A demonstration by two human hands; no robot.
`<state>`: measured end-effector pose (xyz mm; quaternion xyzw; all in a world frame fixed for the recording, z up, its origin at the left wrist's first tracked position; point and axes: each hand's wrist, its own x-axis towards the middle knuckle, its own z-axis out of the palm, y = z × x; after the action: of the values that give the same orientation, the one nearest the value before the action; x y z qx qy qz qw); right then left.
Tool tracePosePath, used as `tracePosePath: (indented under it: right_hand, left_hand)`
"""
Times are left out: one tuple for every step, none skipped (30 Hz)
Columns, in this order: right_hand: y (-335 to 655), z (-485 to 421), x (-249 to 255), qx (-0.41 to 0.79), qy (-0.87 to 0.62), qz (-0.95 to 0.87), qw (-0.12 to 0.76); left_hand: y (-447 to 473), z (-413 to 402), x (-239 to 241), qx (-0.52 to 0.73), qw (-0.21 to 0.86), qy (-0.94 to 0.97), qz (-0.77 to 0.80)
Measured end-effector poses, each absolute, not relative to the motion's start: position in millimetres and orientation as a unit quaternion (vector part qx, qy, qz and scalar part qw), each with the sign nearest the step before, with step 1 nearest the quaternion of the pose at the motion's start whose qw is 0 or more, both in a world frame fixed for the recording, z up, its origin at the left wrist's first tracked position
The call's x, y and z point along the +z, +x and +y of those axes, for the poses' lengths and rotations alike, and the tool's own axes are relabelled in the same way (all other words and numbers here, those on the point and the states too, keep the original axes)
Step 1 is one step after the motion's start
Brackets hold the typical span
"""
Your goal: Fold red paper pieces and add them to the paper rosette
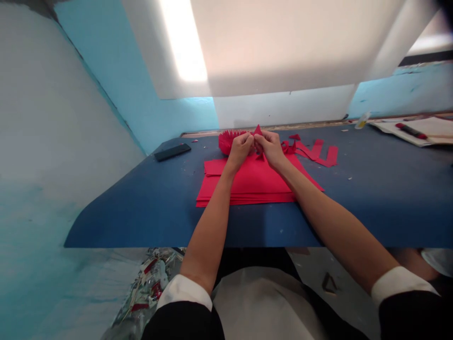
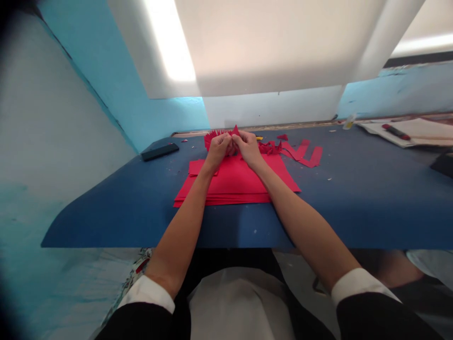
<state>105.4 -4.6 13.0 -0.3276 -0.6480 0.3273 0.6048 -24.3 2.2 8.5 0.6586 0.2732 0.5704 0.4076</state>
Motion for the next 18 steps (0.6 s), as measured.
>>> tracePosePath:
  right_hand:
    - [105.4, -5.4, 14.0, 0.327, -0.328, -0.646, 0.606]
    - [105.5, -6.0, 14.7, 0.329, -0.328, -0.644, 0.608]
    - [105.6, -6.3, 15.1, 0.332, -0.328, -0.642, 0.608]
    - [105.5, -6.5, 15.1, 0.336, -0.33, -0.638, 0.61]
    - [105.2, -6.4, 14.8, 0.342, -0.333, -0.631, 0.612]
    - [104.8, -6.0, 14.3, 0.352, -0.336, -0.622, 0.614]
    - [104.3, -5.4, 13.6, 0.364, -0.337, -0.613, 0.615]
    - [103.8, -4.6, 12.9, 0.378, -0.335, -0.605, 0.616]
    - [103.5, -3.8, 12.1, 0.391, -0.33, -0.598, 0.617]
    - [103.4, -3.0, 11.5, 0.401, -0.324, -0.594, 0.617]
    - [103.5, -2.2, 11.1, 0.407, -0.318, -0.592, 0.619]
    - [103.7, -1.5, 10.9, 0.408, -0.312, -0.591, 0.622]
    - [104.1, -1.1, 11.0, 0.406, -0.31, -0.589, 0.626]
    - [104.5, -0.8, 11.2, 0.404, -0.309, -0.589, 0.628]
    - [104.9, -0.8, 11.6, 0.402, -0.309, -0.59, 0.628]
    - [105.1, -1.0, 12.1, 0.399, -0.311, -0.592, 0.627]
    - [105.1, -1.5, 12.5, 0.394, -0.315, -0.597, 0.624]
    - [105.1, -2.0, 12.8, 0.387, -0.319, -0.603, 0.621]
  left_hand:
    - [-24.2, 1.6, 8.8, 0.565, 0.416, 0.658, 0.273]
    - [-24.3, 1.3, 9.0, 0.56, 0.419, 0.661, 0.271]
    - [-24.4, 1.3, 9.1, 0.556, 0.419, 0.666, 0.266]
    - [-24.5, 1.6, 9.0, 0.554, 0.417, 0.673, 0.258]
    - [-24.7, 2.1, 8.9, 0.552, 0.414, 0.68, 0.248]
    - [-24.9, 2.7, 8.7, 0.55, 0.411, 0.687, 0.238]
    - [-25.1, 3.2, 8.4, 0.548, 0.409, 0.693, 0.227]
    - [-25.3, 3.6, 8.1, 0.546, 0.406, 0.699, 0.218]
    - [-25.5, 3.7, 7.8, 0.544, 0.403, 0.705, 0.213]
    - [-25.7, 3.6, 7.7, 0.541, 0.399, 0.71, 0.211]
    - [-25.7, 3.3, 7.7, 0.538, 0.396, 0.713, 0.211]
    - [-25.7, 2.7, 7.8, 0.536, 0.393, 0.716, 0.214]
    - [-25.5, 2.0, 8.0, 0.534, 0.392, 0.717, 0.217]
    - [-25.3, 1.3, 8.3, 0.532, 0.392, 0.717, 0.22]
    - [-24.9, 0.6, 8.7, 0.532, 0.393, 0.716, 0.223]
    - [-24.6, -0.1, 9.2, 0.532, 0.393, 0.715, 0.225]
    - [-24.2, -0.6, 9.7, 0.533, 0.394, 0.713, 0.227]
    - [-23.9, -1.1, 10.2, 0.535, 0.394, 0.71, 0.231]
